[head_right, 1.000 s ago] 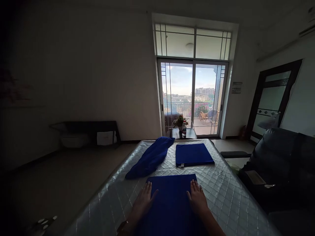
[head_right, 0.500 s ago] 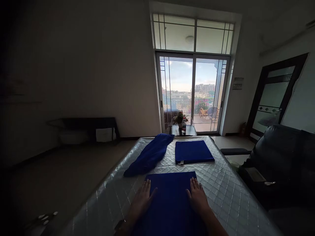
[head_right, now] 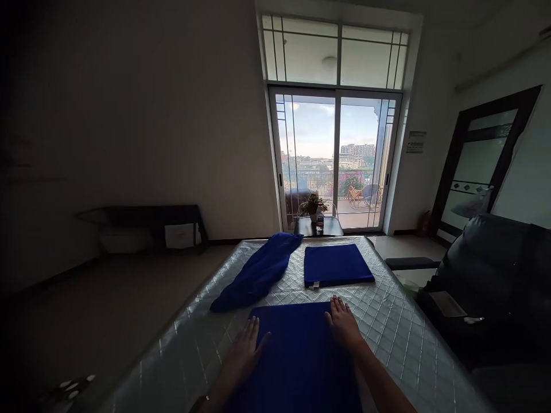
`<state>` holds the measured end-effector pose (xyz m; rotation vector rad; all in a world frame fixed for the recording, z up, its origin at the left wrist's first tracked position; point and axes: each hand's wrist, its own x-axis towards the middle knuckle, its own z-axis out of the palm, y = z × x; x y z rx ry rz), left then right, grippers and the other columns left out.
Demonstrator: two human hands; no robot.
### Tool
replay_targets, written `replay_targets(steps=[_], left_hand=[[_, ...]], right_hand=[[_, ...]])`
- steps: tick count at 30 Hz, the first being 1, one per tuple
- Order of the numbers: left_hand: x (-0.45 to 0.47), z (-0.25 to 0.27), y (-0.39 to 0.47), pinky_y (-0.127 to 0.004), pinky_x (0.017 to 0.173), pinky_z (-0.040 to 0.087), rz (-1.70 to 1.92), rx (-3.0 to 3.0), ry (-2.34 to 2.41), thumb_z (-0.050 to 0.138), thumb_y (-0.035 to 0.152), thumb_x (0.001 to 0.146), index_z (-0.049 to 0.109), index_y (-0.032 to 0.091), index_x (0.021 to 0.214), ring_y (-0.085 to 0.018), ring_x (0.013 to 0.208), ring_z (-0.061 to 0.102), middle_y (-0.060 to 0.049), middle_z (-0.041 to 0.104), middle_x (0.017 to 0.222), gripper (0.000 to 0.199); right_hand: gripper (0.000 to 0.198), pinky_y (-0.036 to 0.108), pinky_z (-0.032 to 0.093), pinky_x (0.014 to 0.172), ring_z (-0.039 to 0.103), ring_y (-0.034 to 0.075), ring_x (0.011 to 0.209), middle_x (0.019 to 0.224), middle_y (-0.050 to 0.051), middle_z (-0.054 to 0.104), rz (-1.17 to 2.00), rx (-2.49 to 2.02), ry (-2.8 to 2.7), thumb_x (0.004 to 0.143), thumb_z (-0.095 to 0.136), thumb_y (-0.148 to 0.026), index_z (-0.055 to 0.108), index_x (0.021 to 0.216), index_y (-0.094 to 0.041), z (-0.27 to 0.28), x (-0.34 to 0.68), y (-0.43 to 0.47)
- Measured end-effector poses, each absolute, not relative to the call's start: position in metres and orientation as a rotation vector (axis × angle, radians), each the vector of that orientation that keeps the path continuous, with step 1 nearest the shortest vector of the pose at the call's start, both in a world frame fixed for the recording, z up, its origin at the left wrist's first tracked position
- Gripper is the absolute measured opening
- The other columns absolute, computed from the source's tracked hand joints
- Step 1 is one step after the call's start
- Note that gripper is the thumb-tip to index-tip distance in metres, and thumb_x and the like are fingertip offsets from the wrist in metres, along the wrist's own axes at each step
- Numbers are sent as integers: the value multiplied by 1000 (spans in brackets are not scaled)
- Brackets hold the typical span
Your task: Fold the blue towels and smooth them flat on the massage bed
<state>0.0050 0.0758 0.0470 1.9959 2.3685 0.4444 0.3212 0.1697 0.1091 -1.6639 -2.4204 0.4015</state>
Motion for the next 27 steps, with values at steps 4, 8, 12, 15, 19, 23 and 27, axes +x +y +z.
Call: replay_targets(steps=[4, 8, 12, 15, 19, 23, 27], left_hand=[[9, 57, 74, -45, 127, 27, 379, 1926, 2370, 17, 70, 95, 30, 7, 155, -27, 155, 24, -16, 27, 166, 89], [9, 63, 72, -45, 128, 24, 345, 1898, 2339, 16, 69, 95, 26, 4, 156, -27, 156, 22, -16, 25, 167, 90], [8, 65, 70, -45, 128, 26, 361, 1893, 2333, 17, 70, 95, 27, 5, 156, -28, 155, 23, -16, 25, 167, 89], [9, 67, 68, -47, 127, 26, 360, 1894, 2324, 15, 71, 94, 25, 4, 156, -29, 155, 23, -16, 24, 167, 92], [8, 66, 68, -46, 128, 25, 363, 1937, 2318, 17, 70, 95, 26, 3, 156, -28, 155, 24, -17, 25, 166, 91], [5, 63, 70, -45, 127, 28, 360, 1970, 2326, 19, 68, 95, 32, 3, 154, -28, 154, 26, -19, 29, 165, 88], [6, 64, 70, -45, 127, 26, 353, 1957, 2320, 20, 67, 95, 29, 2, 155, -29, 155, 24, -19, 27, 165, 89]], right_hand=[[70, 40, 14, 128, 14, 21, 157, 168, 12, 22, 346, -1657, -2383, 101, 21, -47, 25, 159, -7, 87, 319, 178], [70, 39, 14, 128, 16, 21, 157, 167, 11, 25, 321, -1637, -2353, 101, 22, -47, 27, 158, -7, 76, 320, 179], [68, 38, 17, 128, 20, 20, 156, 167, 10, 28, 322, -1612, -2305, 101, 23, -46, 30, 157, -9, 76, 322, 176], [66, 39, 19, 128, 21, 20, 156, 166, 10, 31, 304, -1588, -2273, 101, 24, -44, 33, 156, -9, 79, 322, 174], [63, 40, 18, 128, 21, 20, 156, 165, 11, 32, 226, -1533, -2278, 101, 25, -40, 37, 154, -10, 82, 322, 171], [64, 39, 17, 128, 22, 20, 155, 165, 11, 32, 276, -1525, -2322, 100, 26, -41, 34, 156, -10, 82, 324, 169], [68, 39, 16, 128, 21, 20, 156, 166, 12, 30, 354, -1560, -2344, 99, 27, -44, 31, 157, -8, 81, 325, 168]])
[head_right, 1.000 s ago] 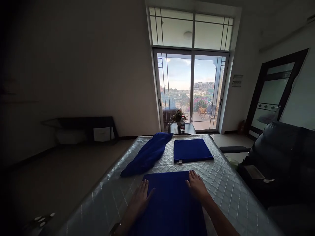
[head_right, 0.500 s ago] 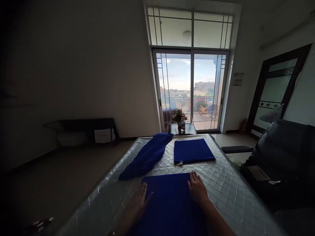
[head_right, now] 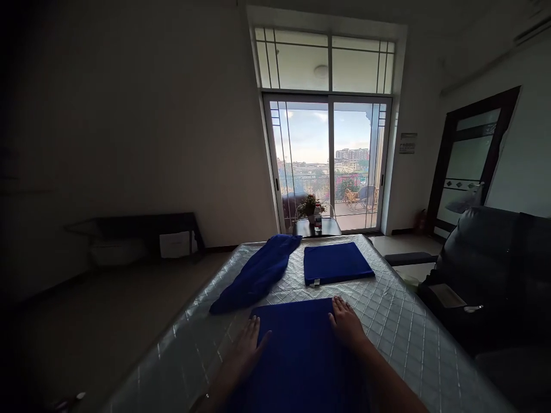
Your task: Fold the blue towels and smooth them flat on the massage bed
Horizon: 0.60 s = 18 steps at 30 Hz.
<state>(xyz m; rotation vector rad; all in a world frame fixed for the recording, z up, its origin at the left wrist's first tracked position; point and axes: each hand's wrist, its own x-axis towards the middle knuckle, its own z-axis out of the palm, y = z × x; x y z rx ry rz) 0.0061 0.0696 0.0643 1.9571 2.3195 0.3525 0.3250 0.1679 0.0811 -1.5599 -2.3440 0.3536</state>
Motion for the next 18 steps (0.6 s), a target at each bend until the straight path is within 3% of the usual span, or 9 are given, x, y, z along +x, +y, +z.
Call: replay_targets(steps=[6, 12, 18], left_hand=[[6, 62, 69, -50, 126, 28, 388, 1994, 2302, 21, 65, 96, 33, 1, 153, -32, 154, 26, -21, 27, 164, 87], [8, 61, 70, -46, 127, 25, 345, 1962, 2320, 25, 61, 96, 32, 1, 154, -29, 154, 24, -19, 26, 164, 83], [12, 72, 66, -47, 127, 27, 359, 1911, 2318, 21, 66, 95, 29, 3, 155, -28, 154, 25, -17, 24, 165, 88]], right_hand=[[67, 39, 17, 128, 21, 21, 156, 166, 12, 29, 348, -1583, -2330, 99, 28, -41, 31, 157, -8, 79, 324, 169], [63, 42, 22, 127, 26, 22, 154, 164, 13, 33, 295, -1560, -2308, 98, 31, -36, 37, 154, -8, 74, 325, 171], [64, 42, 20, 128, 24, 22, 155, 165, 13, 32, 294, -1575, -2327, 99, 29, -37, 33, 156, -7, 77, 325, 167]])
